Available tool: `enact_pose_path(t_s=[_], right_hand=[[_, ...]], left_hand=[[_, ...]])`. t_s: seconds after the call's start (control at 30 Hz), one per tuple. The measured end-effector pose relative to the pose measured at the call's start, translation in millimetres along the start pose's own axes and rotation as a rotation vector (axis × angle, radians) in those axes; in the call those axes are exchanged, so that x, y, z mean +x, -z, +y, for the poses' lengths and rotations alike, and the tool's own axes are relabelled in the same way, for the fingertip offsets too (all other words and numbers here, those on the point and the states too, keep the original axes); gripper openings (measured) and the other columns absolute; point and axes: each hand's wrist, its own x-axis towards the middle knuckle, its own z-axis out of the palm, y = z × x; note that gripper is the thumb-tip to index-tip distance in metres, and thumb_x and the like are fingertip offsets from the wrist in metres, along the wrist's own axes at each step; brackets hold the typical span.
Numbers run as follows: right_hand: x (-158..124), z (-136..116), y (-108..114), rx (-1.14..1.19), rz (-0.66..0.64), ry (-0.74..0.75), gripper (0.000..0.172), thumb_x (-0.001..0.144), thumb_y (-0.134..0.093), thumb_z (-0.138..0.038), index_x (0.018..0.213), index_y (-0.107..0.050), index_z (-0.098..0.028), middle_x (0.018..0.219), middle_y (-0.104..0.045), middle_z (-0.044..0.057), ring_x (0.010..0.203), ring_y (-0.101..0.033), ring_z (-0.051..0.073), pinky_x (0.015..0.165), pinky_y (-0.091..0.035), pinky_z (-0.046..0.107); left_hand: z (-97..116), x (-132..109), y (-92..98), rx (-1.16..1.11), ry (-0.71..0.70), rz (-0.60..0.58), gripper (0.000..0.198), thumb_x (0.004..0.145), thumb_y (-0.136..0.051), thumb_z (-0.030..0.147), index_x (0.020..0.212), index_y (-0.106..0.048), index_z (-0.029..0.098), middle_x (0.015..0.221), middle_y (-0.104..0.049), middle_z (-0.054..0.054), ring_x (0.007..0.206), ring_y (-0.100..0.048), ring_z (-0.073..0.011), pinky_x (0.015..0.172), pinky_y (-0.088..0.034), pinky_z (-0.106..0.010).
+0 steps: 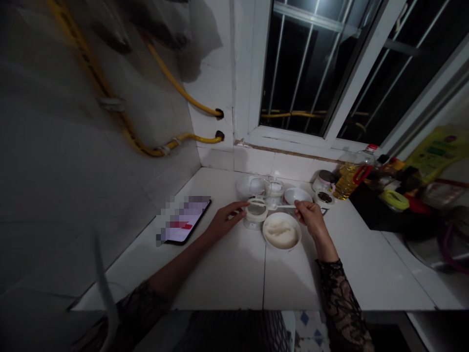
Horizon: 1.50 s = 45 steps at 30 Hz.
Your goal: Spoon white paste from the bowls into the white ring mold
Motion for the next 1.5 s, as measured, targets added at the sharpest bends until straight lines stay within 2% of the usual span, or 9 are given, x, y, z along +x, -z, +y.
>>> enact_pose_path(t_s=[0.17, 0.3, 0.4, 0.5, 0.6, 0.8, 0.93, 1.13, 1.5], right_hand=[[-14, -5, -30, -0.256, 0.139, 0.391, 0.053, 0.084, -0.046, -0.062, 0.052, -0.047, -0.019, 0.044, -0.041, -0.003, 0.040, -0.034, 0.008, 0.041, -0.028, 0.022], [-22, -4, -45, -0.686, 0.042, 0.834, 0.043, 0.093, -0.042, -0.044, 0.062, -0.057, -0.018, 0.057, -0.056, 0.003, 0.053, -0.050, 0.012, 0.055, -0.038, 0.024], [-23, -4, -44, -0.826, 0.004, 0.957, 0.038, 0.095, -0.042, -0.035, 0.068, -0.061, -0.017, 0.062, -0.061, 0.005, 0.056, -0.053, 0.013, 0.058, -0.039, 0.025], [-22, -4, -33, -0.698, 0.077, 0.861, 0.037, 0.095, -0.043, -0.037, 0.068, -0.058, -0.018, 0.060, -0.058, 0.003, 0.054, -0.050, 0.012, 0.054, -0.038, 0.024], [-19, -7, -15, -0.519, 0.095, 0.628, 0.043, 0.091, -0.045, -0.047, 0.059, -0.050, -0.019, 0.052, -0.047, -0.002, 0.049, -0.041, 0.010, 0.048, -0.033, 0.022], [-12, -3, 16, -0.396, -0.104, 0.302, 0.052, 0.081, -0.051, -0.061, 0.051, -0.035, -0.021, 0.048, -0.030, -0.006, 0.045, -0.027, 0.007, 0.042, -0.022, 0.022], [-7, 5, 18, -0.434, -0.140, 0.258, 0.050, 0.078, -0.052, -0.060, 0.051, -0.037, -0.020, 0.049, -0.031, -0.005, 0.048, -0.028, 0.008, 0.045, -0.023, 0.023], [-7, 10, 0, -0.432, -0.265, 0.228, 0.052, 0.077, -0.051, -0.061, 0.049, -0.036, -0.019, 0.050, -0.030, -0.005, 0.050, -0.026, 0.008, 0.047, -0.022, 0.023], [-2, 7, 13, -0.278, -0.189, 0.059, 0.049, 0.068, -0.059, -0.063, 0.050, -0.051, -0.017, 0.043, -0.040, -0.005, 0.042, -0.028, 0.006, 0.041, -0.020, 0.022]], left_hand=[[0, 0, 0.5, 0.000, -0.004, -0.005, 0.031, 0.084, -0.057, 0.034, 0.109, -0.067, 0.020, 0.111, -0.069, -0.007, 0.080, -0.065, -0.0148, 0.066, -0.053, -0.024], [-1, 0, 0.5, 0.008, 0.000, -0.009, 0.031, 0.083, -0.057, 0.032, 0.109, -0.067, 0.019, 0.109, -0.070, -0.007, 0.080, -0.065, -0.0148, 0.066, -0.053, -0.024], [-1, 1, 0.3, 0.004, 0.000, -0.009, 0.031, 0.083, -0.058, 0.033, 0.109, -0.067, 0.020, 0.108, -0.070, -0.007, 0.080, -0.065, -0.0151, 0.065, -0.053, -0.024], [-1, 1, 0.0, -0.001, -0.002, -0.008, 0.031, 0.083, -0.057, 0.034, 0.109, -0.067, 0.020, 0.109, -0.070, -0.007, 0.080, -0.065, -0.0150, 0.065, -0.053, -0.024], [-1, 0, 0.1, 0.005, -0.001, -0.006, 0.031, 0.083, -0.057, 0.034, 0.109, -0.067, 0.020, 0.110, -0.069, -0.007, 0.080, -0.065, -0.0148, 0.066, -0.053, -0.024], [-2, 0, 0.2, 0.015, 0.006, -0.004, 0.031, 0.083, -0.057, 0.034, 0.109, -0.067, 0.020, 0.110, -0.070, -0.007, 0.080, -0.065, -0.0148, 0.066, -0.054, -0.024], [-2, 0, 0.0, 0.005, 0.008, 0.001, 0.031, 0.083, -0.057, 0.035, 0.108, -0.067, 0.020, 0.108, -0.070, -0.007, 0.079, -0.064, -0.0145, 0.065, -0.053, -0.024], [1, 0, 0.9, 0.002, 0.010, -0.005, 0.032, 0.083, -0.056, 0.035, 0.109, -0.067, 0.020, 0.110, -0.069, -0.008, 0.079, -0.064, -0.0142, 0.066, -0.053, -0.024], [2, 0, 0.8, 0.012, 0.014, -0.010, 0.031, 0.083, -0.057, 0.035, 0.108, -0.067, 0.020, 0.110, -0.070, -0.007, 0.080, -0.065, -0.0147, 0.067, -0.054, -0.024]])
